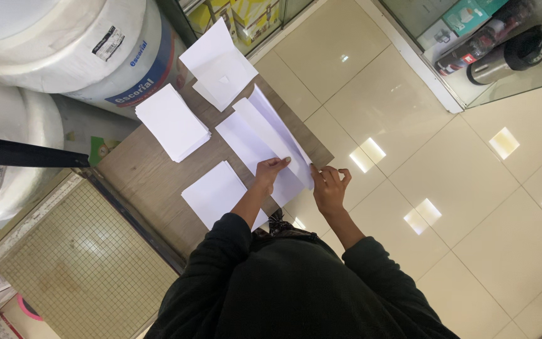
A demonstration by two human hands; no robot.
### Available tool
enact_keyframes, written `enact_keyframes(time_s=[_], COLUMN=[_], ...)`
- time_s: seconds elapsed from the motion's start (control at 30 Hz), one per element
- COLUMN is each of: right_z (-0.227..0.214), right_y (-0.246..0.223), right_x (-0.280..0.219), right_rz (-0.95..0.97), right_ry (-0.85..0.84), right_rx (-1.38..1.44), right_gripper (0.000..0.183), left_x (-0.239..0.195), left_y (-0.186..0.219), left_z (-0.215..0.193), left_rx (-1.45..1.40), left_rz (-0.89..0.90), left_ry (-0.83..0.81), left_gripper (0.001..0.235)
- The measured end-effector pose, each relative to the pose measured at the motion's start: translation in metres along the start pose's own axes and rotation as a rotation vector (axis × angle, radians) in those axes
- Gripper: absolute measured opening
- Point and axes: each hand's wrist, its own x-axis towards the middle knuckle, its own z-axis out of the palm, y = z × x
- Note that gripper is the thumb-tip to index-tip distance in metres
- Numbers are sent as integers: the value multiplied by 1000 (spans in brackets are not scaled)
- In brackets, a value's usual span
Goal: The person repeatedly folds white sheets of paper in half and uses a paper cutter to trim them to size. The cut pieces are stacked on the table. The process is repeated for multiple sheets throughout the clip.
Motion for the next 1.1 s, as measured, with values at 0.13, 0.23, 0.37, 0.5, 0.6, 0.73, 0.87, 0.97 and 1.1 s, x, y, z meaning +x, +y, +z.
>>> enact_keyframes(time_s=[0.13, 0.23, 0.37, 0.5, 0.6, 0.73, 0.87, 0.97, 1.1], right_z=[-5, -9, -9, -11, -10, -7, -8, -4, -7], right_y=[-8, -15, -17, -17, -17, -18, -19, -17, -17], right_x=[-5, -7, -7, -4, -4, -8, -8, -11, -9], right_rz=[-112, -142, -136, -123, -129, -148, -140, -137, -128], right_ry=[-10, -5, -8, -24, -34, -30, -40, -37, -53], right_rx=[18, 49, 63, 52, 51, 73, 92, 95, 93], right_gripper=[20, 21, 23, 23, 25, 25, 23, 22, 22], left_x=[-13, -14, -1, -12, -20, -13, -15, -15, -17], left_y=[14, 10, -6, 3, 12, 5, 5, 5, 4], left_z=[2, -1, -6, -9, -9, -9, -9, -9, -8], left_rx=[-15, -58, -106, -134, -137, -136, -147, -138, -157], left_rz=[-16, -18, -7, 12, -1, -3, 1, 2, 48], left_ry=[-14, -39, -71, -83, -97, -111, -111, -116, -111], left_gripper=[32, 33, 35, 40, 43, 44, 46, 46, 44])
